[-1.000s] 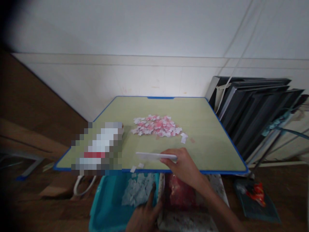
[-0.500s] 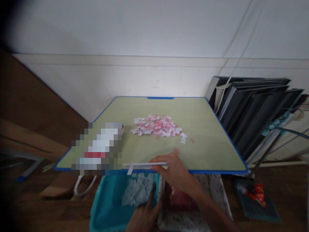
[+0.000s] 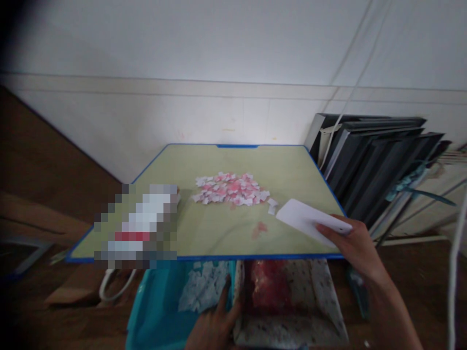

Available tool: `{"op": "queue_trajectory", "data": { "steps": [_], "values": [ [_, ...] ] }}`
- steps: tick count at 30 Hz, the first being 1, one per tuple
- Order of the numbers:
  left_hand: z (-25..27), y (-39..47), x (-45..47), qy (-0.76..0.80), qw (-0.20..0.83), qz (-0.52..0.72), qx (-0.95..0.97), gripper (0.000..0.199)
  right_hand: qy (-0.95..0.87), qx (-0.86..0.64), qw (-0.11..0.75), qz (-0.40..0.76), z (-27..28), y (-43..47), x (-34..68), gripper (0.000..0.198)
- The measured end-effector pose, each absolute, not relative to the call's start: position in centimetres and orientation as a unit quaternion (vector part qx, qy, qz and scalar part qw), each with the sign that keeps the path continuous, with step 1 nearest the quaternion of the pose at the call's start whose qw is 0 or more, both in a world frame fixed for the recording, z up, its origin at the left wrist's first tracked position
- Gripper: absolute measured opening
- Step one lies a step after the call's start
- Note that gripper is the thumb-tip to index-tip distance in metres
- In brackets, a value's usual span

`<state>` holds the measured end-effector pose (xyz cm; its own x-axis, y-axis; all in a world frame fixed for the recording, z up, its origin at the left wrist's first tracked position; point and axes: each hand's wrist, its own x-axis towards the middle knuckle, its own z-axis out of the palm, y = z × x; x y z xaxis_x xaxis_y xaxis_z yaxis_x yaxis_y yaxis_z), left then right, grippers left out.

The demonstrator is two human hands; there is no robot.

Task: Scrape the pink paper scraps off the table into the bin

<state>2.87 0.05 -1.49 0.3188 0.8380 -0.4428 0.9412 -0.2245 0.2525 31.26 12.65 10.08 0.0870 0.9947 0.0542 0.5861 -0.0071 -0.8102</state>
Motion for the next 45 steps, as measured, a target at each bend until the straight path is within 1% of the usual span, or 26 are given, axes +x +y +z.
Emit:
{"op": "queue_trajectory", "data": {
  "steps": [3, 6, 8, 16, 20, 22, 26, 29, 33, 45],
  "values": [
    [-1.4, 0.0, 2.9, 0.574, 0.243, -0.099, 0.775, 0.088, -0.603, -0.66, 0.348, 0.282, 9.3, 12.6, 32.2, 0.029],
    [-1.5, 0.1, 2.8, 0.573, 0.236, -0.098, 0.779, 0.09, -0.634, -0.636, 0.347, 0.269, 9.0, 13.6, 31.1, 0.029],
    [-1.5, 0.1, 2.8, 0.574, 0.234, -0.1, 0.779, 0.09, -0.666, -0.611, 0.331, 0.27, 9.2, 14.5, 29.8, 0.029],
    [-1.4, 0.1, 3.0, 0.579, 0.235, -0.114, 0.772, 0.095, -0.746, -0.484, 0.276, 0.366, 10.3, 18.1, 24.8, 0.029],
    [-1.5, 0.0, 3.0, 0.58, 0.232, -0.116, 0.773, 0.09, -0.759, -0.453, 0.246, 0.398, 10.5, 19.0, 24.8, 0.031],
    [-1.4, 0.1, 3.0, 0.579, 0.232, -0.116, 0.773, 0.092, -0.763, -0.443, 0.228, 0.413, 10.6, 19.0, 25.3, 0.031],
    [-1.3, 0.2, 3.0, 0.58, 0.234, -0.108, 0.773, 0.104, -0.769, -0.432, 0.194, 0.43, 10.9, 17.9, 26.4, 0.032],
    [-1.4, 0.1, 3.0, 0.58, 0.231, -0.095, 0.775, 0.105, -0.769, -0.44, 0.186, 0.424, 11.0, 16.5, 27.1, 0.03],
    [-1.6, 0.0, 2.8, 0.582, 0.234, -0.095, 0.773, 0.102, -0.766, -0.45, 0.167, 0.427, 11.2, 14.8, 27.9, 0.031],
    [-1.8, 0.0, 2.8, 0.578, 0.243, -0.091, 0.773, 0.098, -0.769, -0.47, 0.207, 0.38, 11.0, 11.0, 30.7, 0.025]
  ]
}}
